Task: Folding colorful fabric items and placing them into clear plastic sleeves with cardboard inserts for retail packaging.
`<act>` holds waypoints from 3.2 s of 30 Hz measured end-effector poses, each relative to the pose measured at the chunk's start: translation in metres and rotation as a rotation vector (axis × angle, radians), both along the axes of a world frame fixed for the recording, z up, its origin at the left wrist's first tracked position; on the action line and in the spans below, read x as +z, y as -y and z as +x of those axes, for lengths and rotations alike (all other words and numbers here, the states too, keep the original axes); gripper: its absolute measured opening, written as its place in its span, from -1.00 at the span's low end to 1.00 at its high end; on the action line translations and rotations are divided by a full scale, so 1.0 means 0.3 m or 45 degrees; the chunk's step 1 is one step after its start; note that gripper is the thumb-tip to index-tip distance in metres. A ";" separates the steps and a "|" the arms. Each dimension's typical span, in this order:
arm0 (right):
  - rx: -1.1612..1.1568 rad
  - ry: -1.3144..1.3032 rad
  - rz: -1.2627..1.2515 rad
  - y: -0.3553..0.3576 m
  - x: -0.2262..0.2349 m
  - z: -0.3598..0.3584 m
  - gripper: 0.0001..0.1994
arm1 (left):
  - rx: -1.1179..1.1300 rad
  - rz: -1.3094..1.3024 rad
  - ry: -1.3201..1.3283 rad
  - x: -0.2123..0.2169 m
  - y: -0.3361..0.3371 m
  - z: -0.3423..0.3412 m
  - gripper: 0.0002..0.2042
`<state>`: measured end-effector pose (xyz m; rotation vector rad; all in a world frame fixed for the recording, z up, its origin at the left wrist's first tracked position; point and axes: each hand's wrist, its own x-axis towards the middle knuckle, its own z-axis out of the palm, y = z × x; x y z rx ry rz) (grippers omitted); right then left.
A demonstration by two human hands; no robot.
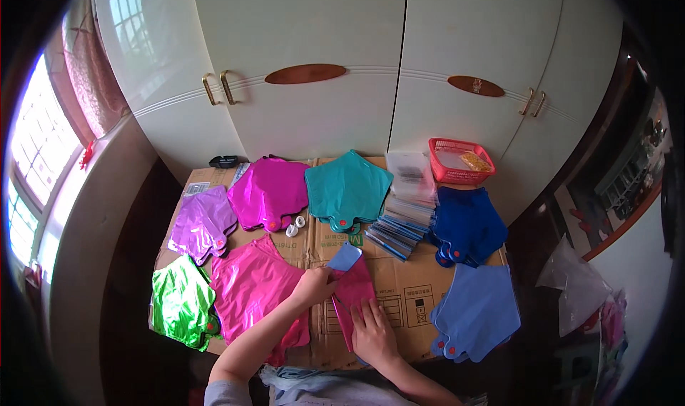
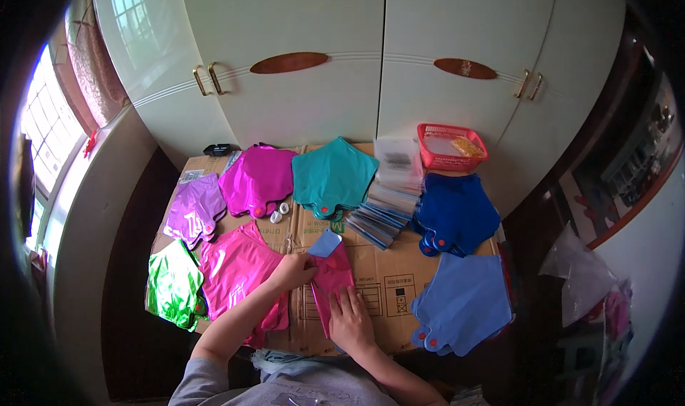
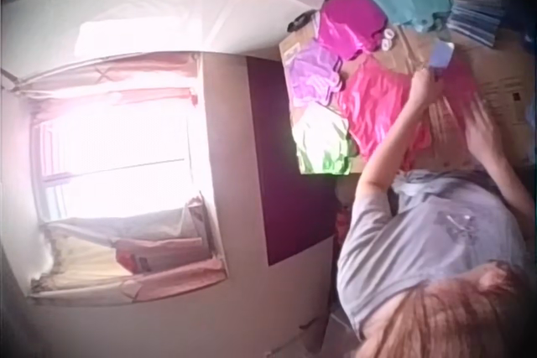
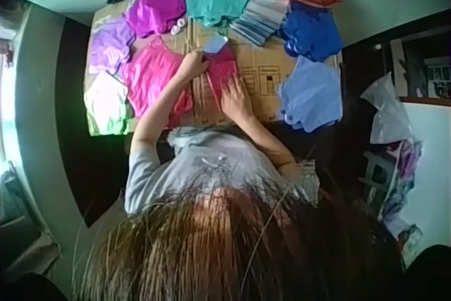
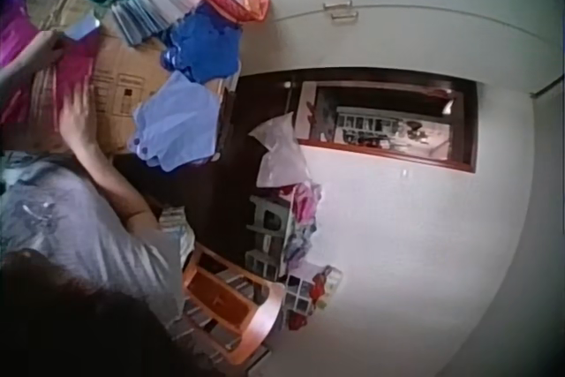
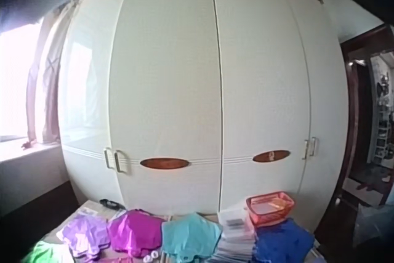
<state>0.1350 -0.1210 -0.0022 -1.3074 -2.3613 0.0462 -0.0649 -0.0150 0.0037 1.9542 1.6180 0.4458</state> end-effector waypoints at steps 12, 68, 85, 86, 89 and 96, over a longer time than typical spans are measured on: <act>0.011 -0.034 -0.045 0.002 0.003 0.003 -0.52 | -0.068 0.102 -0.097 -0.017 -0.004 0.010 -0.79; 0.240 0.002 -0.179 0.088 0.076 0.146 -0.60 | 0.059 0.798 -0.434 -0.036 0.002 0.252 -0.53; 0.249 -0.237 -0.010 -0.370 -0.012 0.174 -0.85 | 0.051 0.866 -0.481 -0.042 0.004 0.246 -0.54; 0.263 -0.214 -0.022 -0.360 -0.001 0.181 -0.84 | 0.050 0.865 -0.485 -0.045 0.003 0.246 -0.54; 0.307 -0.145 -0.070 -0.326 0.027 0.194 -0.81 | 0.051 0.865 -0.502 -0.047 0.005 0.247 -0.54; 0.325 -0.086 -0.125 -0.229 0.047 0.229 -0.67 | 0.062 0.850 -0.523 -0.042 0.006 0.248 -0.54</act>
